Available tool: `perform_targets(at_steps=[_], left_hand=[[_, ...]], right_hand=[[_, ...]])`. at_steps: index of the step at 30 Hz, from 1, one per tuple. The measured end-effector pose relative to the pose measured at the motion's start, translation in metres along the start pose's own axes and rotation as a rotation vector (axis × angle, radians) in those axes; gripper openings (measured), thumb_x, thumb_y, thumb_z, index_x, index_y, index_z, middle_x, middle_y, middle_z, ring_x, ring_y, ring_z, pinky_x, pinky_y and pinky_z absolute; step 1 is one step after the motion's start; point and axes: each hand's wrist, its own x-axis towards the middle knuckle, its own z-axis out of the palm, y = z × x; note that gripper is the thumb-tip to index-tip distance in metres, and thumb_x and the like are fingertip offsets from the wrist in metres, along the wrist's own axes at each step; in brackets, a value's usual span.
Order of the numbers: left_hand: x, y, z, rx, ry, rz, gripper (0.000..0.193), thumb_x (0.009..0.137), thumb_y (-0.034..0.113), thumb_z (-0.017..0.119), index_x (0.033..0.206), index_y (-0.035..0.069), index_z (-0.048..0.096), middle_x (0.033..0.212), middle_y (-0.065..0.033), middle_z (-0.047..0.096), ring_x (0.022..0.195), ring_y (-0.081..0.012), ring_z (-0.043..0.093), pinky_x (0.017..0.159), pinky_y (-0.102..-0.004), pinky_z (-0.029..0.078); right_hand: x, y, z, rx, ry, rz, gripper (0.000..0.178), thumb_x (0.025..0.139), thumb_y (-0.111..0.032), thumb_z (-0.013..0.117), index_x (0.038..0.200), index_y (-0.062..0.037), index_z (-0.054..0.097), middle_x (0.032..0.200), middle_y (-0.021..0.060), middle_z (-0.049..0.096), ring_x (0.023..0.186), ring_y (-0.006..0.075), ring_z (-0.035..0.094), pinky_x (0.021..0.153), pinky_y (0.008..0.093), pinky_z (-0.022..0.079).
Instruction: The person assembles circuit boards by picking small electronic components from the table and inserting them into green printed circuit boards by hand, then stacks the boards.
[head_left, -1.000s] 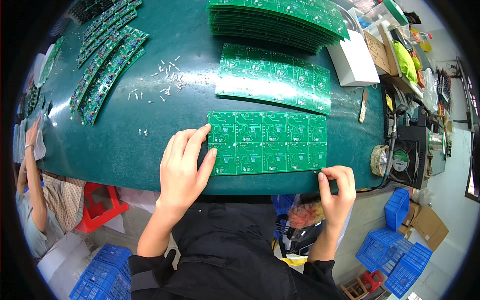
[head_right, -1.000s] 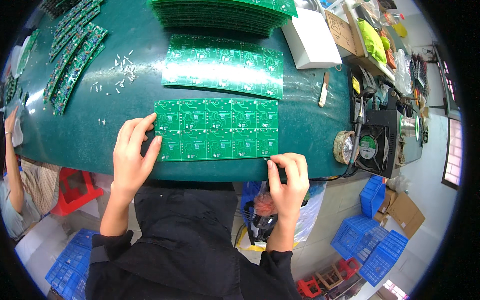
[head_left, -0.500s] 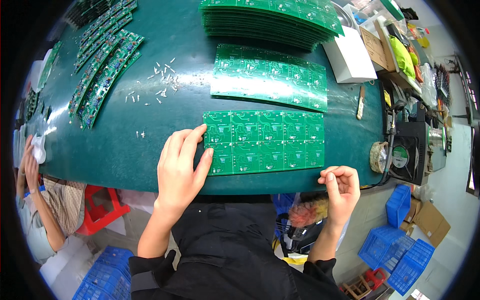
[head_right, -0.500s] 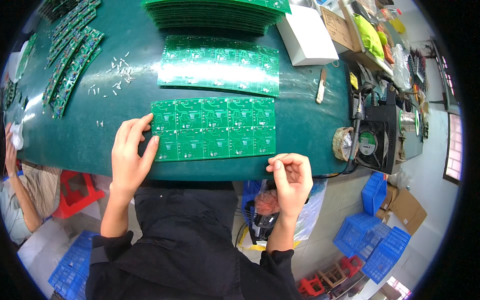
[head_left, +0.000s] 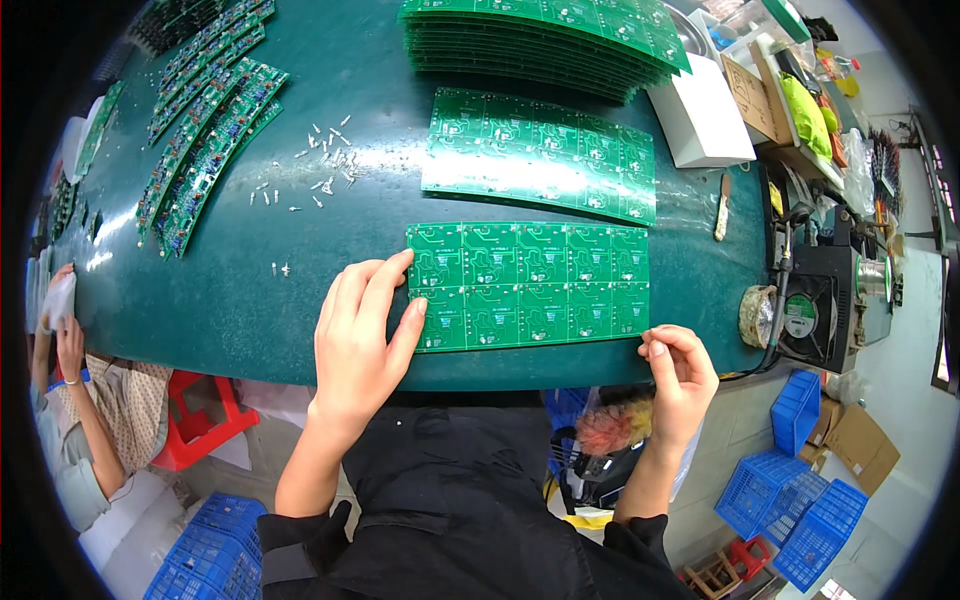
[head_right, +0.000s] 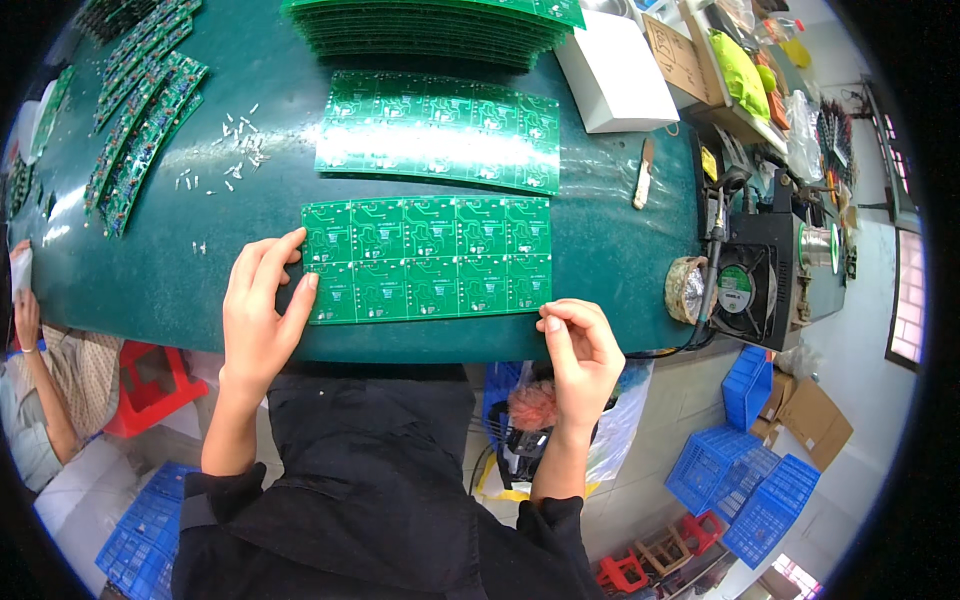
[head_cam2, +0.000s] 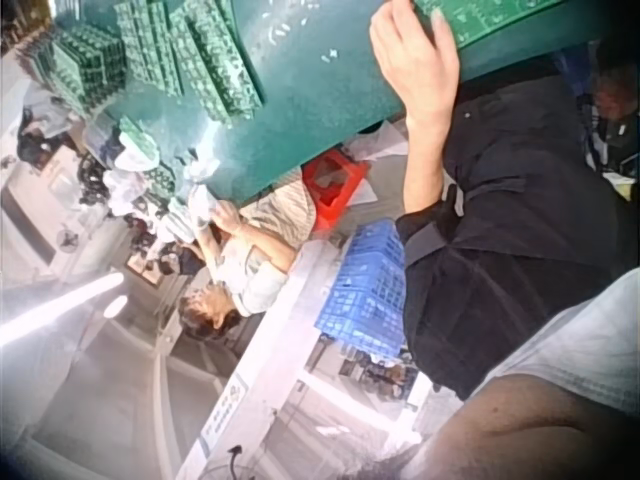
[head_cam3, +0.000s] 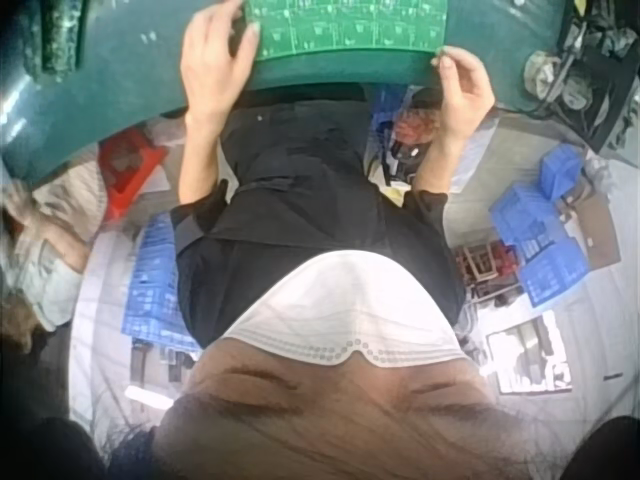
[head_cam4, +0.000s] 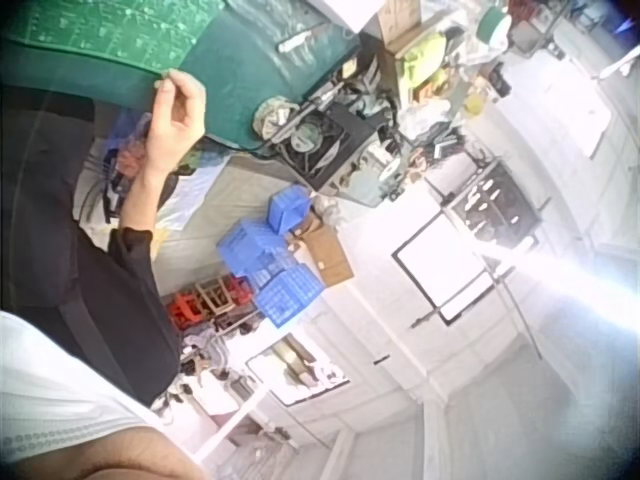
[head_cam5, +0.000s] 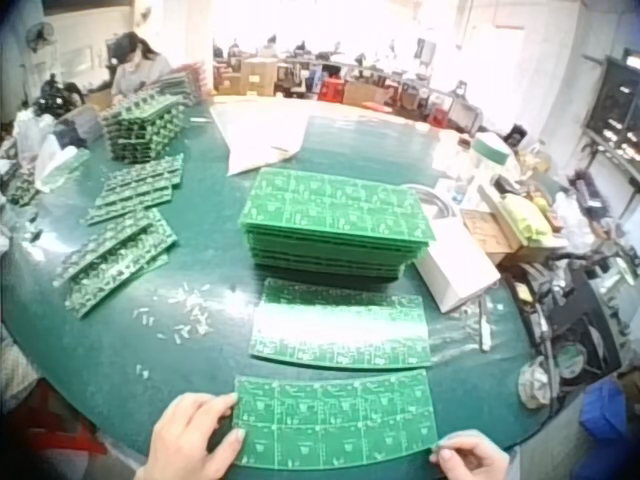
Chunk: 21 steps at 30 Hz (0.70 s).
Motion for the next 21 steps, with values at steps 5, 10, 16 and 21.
perform_targets(at_steps=[5, 10, 16, 21], left_hand=[[0.0, 0.0, 0.0, 0.007, 0.006, 0.01, 0.043, 0.084, 0.0, 0.07, 0.126, 0.002, 0.062, 0.107, -0.0122, 0.061, 0.088, -0.0225, 0.06, 0.074, -0.0325, 0.051], [0.0, 0.001, 0.0, 0.01, 0.003, 0.007, 0.042, 0.084, 0.001, 0.07, 0.126, 0.002, 0.063, 0.108, -0.0124, 0.061, 0.089, -0.0227, 0.061, 0.074, -0.0326, 0.051], [0.0, 0.0, 0.0, 0.008, 0.007, 0.011, 0.042, 0.084, 0.0, 0.07, 0.125, 0.001, 0.063, 0.108, -0.0128, 0.061, 0.089, -0.0228, 0.061, 0.074, -0.0325, 0.051], [0.0, 0.001, 0.0, 0.014, 0.009, 0.009, 0.042, 0.084, 0.0, 0.07, 0.125, 0.001, 0.063, 0.108, -0.013, 0.061, 0.089, -0.0227, 0.061, 0.074, -0.0325, 0.051]], right_hand=[[0.002, 0.003, 0.002, -0.247, 0.005, -0.153, 0.013, 0.089, 0.009, 0.066, 0.101, 0.0049, 0.068, 0.097, 0.0101, 0.066, 0.086, 0.0144, 0.064, 0.076, 0.025, 0.051], [0.005, 0.001, 0.003, -0.366, 0.014, -0.201, 0.014, 0.085, 0.008, 0.069, 0.097, 0.0018, 0.07, 0.094, 0.0075, 0.065, 0.078, 0.0129, 0.06, 0.071, 0.0247, 0.049], [0.006, 0.002, 0.007, -0.538, -0.033, -0.299, 0.014, 0.081, 0.007, 0.072, 0.093, 0.0007, 0.068, 0.09, 0.0078, 0.063, 0.072, 0.013, 0.058, 0.064, 0.0248, 0.049], [0.007, 0.0, 0.01, -0.563, -0.048, -0.342, 0.015, 0.08, 0.008, 0.072, 0.093, 0.001, 0.068, 0.091, 0.0082, 0.063, 0.071, 0.0127, 0.06, 0.062, 0.025, 0.05]])
